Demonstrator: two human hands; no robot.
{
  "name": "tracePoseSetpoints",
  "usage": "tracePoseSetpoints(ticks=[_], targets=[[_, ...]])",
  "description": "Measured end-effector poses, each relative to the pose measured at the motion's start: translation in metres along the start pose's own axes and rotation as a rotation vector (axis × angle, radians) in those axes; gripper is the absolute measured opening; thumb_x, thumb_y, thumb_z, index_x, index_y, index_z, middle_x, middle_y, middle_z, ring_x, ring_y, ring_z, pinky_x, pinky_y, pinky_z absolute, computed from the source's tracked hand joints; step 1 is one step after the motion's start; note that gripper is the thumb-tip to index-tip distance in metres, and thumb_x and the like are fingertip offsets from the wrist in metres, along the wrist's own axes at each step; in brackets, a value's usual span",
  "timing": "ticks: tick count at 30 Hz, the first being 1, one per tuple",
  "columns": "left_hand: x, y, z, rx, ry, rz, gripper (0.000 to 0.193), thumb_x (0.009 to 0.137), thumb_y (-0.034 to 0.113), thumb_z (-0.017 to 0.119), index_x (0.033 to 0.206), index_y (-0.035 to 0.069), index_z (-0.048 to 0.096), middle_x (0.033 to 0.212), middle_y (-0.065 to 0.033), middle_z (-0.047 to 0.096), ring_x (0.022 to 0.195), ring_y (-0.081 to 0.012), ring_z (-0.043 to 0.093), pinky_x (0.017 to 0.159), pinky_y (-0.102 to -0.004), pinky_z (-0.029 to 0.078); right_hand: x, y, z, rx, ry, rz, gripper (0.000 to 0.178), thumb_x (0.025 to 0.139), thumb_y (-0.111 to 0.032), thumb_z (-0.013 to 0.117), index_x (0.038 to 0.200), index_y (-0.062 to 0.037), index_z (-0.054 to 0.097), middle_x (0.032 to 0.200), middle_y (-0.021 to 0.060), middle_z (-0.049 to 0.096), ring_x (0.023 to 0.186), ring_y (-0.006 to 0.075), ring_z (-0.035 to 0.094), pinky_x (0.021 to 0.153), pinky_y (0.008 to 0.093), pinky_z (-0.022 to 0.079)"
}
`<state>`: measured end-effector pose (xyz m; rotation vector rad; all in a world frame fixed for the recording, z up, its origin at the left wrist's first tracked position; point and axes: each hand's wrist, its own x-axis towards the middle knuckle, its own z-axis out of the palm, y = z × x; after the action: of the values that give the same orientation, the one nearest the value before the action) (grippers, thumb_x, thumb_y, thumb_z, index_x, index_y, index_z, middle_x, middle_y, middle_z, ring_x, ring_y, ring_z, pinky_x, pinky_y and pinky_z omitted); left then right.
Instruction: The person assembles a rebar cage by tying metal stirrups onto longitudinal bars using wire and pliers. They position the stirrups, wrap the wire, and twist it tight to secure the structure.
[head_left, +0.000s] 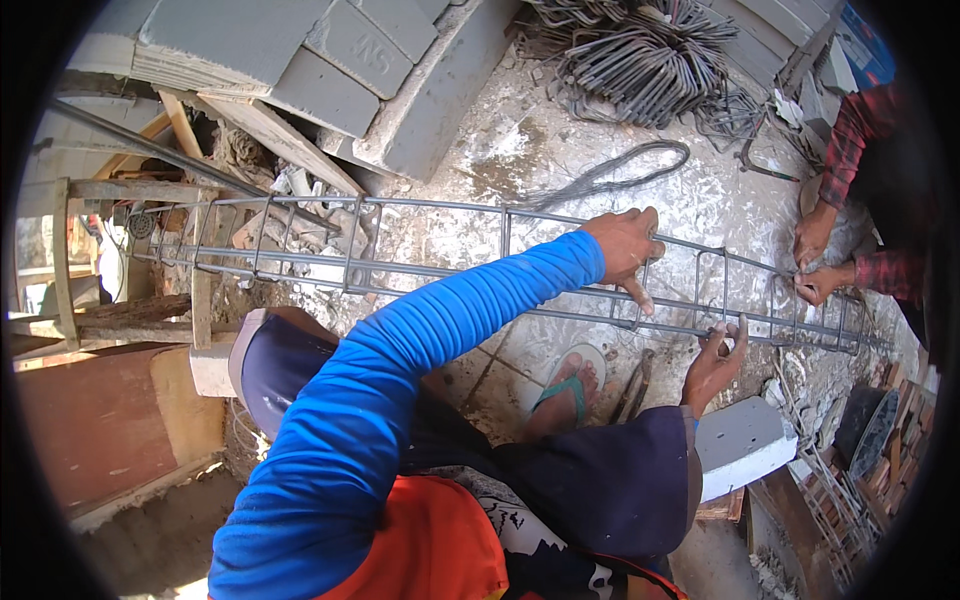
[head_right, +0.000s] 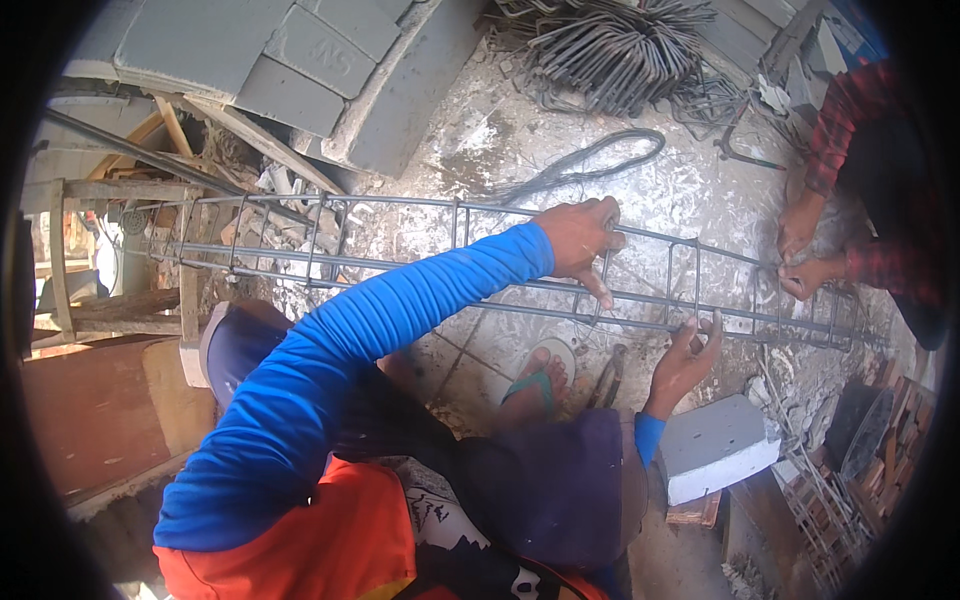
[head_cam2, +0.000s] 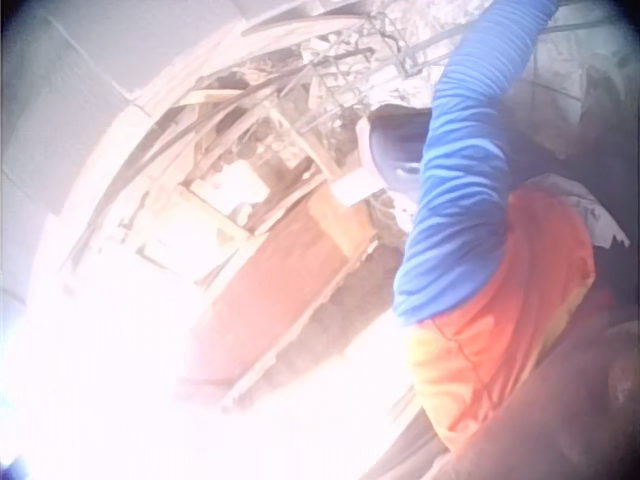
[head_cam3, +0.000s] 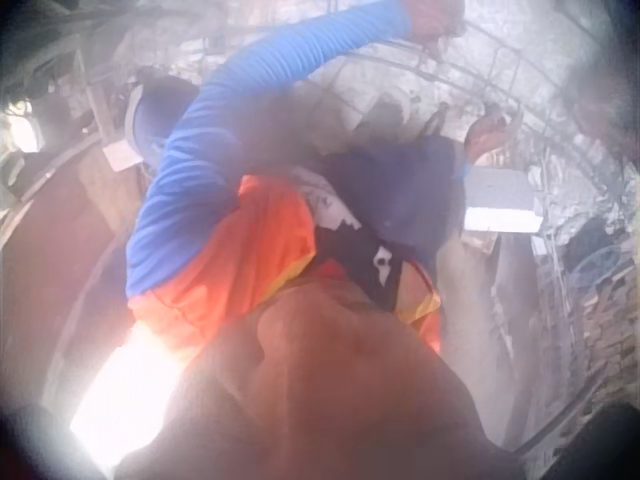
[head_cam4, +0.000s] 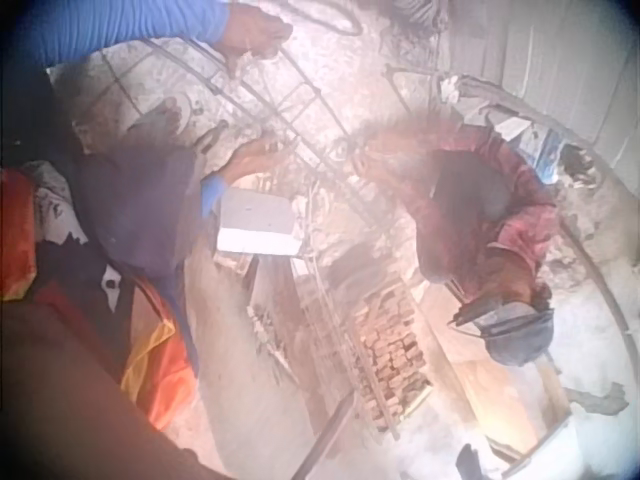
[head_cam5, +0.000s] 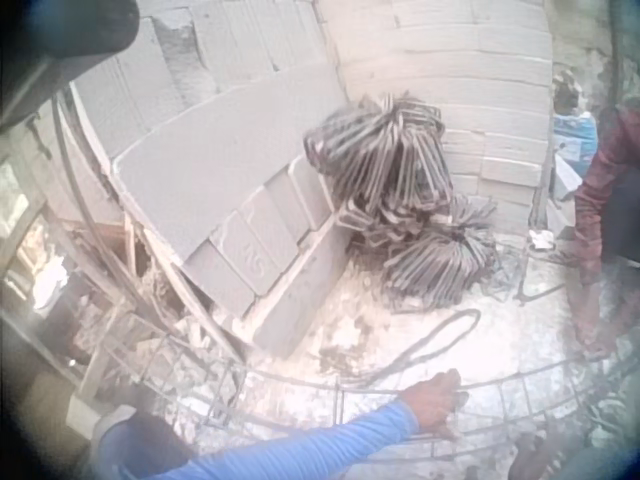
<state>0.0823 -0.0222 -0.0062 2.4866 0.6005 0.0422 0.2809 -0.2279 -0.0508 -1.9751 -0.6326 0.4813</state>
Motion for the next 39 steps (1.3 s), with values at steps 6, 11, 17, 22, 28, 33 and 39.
tracePoseSetpoints(ticks=[6, 11, 17, 22, 28, 33, 39], targets=[[-0.01, -0.002, -0.002, -0.02, 0.003, -0.107, 0.093, 0.052, 0.077, 0.081, 0.114, 0.009, 0.073, 0.115, -0.02, 0.052, 0.111, -0.0377, 0.057, 0.09, -0.0478, 0.053, -0.001, 0.015, 0.003, -0.04, -0.007, -0.055, 0.042, 0.105, -0.025, 0.056, 0.14, -0.0024, 0.055, 0.122, 0.0161, 0.054, 0.102, 0.0249, 0.063, 0.078, 0.0354, 0.06], [0.002, -0.01, 0.003, -0.162, 0.071, -0.01, 0.067, 0.068, 0.066, 0.082, 0.1, 0.008, 0.071, 0.11, -0.017, 0.057, 0.105, -0.0364, 0.06, 0.091, -0.0435, 0.05, -0.005, 0.01, 0.01, -0.071, 0.103, -0.13, 0.042, 0.105, -0.026, 0.055, 0.137, 0.0013, 0.056, 0.123, 0.0227, 0.057, 0.113, 0.0327, 0.059, 0.094, 0.0429, 0.05], [0.022, -0.036, -0.031, -0.388, -0.092, -0.136, 0.046, 0.102, 0.047, 0.053, 0.134, 0.015, 0.057, 0.124, -0.0187, 0.067, 0.119, -0.0329, 0.062, 0.105, -0.0431, 0.046, 0.008, 0.051, -0.005, 0.0, 0.24, -0.129, 0.039, 0.106, -0.027, 0.054, 0.133, 0.0015, 0.053, 0.118, 0.0146, 0.056, 0.101, 0.0213, 0.06, 0.078, 0.036, 0.062], [0.029, -0.061, -0.035, -0.392, -0.218, -0.298, 0.057, 0.098, 0.058, 0.053, 0.132, 0.012, 0.062, 0.134, -0.021, 0.062, 0.124, -0.0337, 0.06, 0.107, -0.0419, 0.044, -0.008, 0.023, 0.01, 0.246, 0.13, 0.064, 0.041, 0.105, -0.024, 0.056, 0.136, 0.0028, 0.049, 0.108, 0.0124, 0.058, 0.095, 0.0166, 0.06, 0.082, 0.0364, 0.061], [0.062, -0.026, -0.03, -0.318, -0.394, -0.34, 0.076, 0.094, 0.07, 0.049, 0.138, 0.009, 0.059, 0.141, -0.023, 0.057, 0.133, -0.036, 0.053, 0.112, -0.0395, 0.039, -0.034, 0.065, -0.008, 0.11, 0.215, 0.012, 0.04, 0.105, -0.019, 0.055, 0.136, 0.0039, 0.048, 0.113, 0.0143, 0.057, 0.098, 0.0175, 0.06, 0.084, 0.0345, 0.057], [0.083, -0.013, -0.018, -0.321, -0.567, -0.409, 0.081, 0.093, 0.073, 0.047, 0.138, 0.007, 0.059, 0.134, -0.0204, 0.062, 0.123, -0.034, 0.06, 0.105, -0.0392, 0.046, -0.13, 0.096, -0.01, -0.672, -0.004, 0.09, 0.065, 0.092, -0.026, 0.071, 0.145, -0.0026, 0.044, 0.123, 0.0263, 0.053, 0.117, 0.0408, 0.052, 0.1, 0.0495, 0.045], [0.108, -0.039, 0.018, -0.562, -0.602, -0.455, 0.081, 0.095, 0.07, 0.047, 0.143, 0.006, 0.054, 0.123, -0.0152, 0.069, 0.108, -0.0272, 0.07, 0.09, -0.0361, 0.057, -0.169, 0.096, -0.022, -0.75, -0.277, 0.156, 0.068, 0.091, -0.027, 0.069, 0.148, -0.0025, 0.04, 0.125, 0.0308, 0.052, 0.114, 0.0477, 0.052, 0.097, 0.0529, 0.045]])
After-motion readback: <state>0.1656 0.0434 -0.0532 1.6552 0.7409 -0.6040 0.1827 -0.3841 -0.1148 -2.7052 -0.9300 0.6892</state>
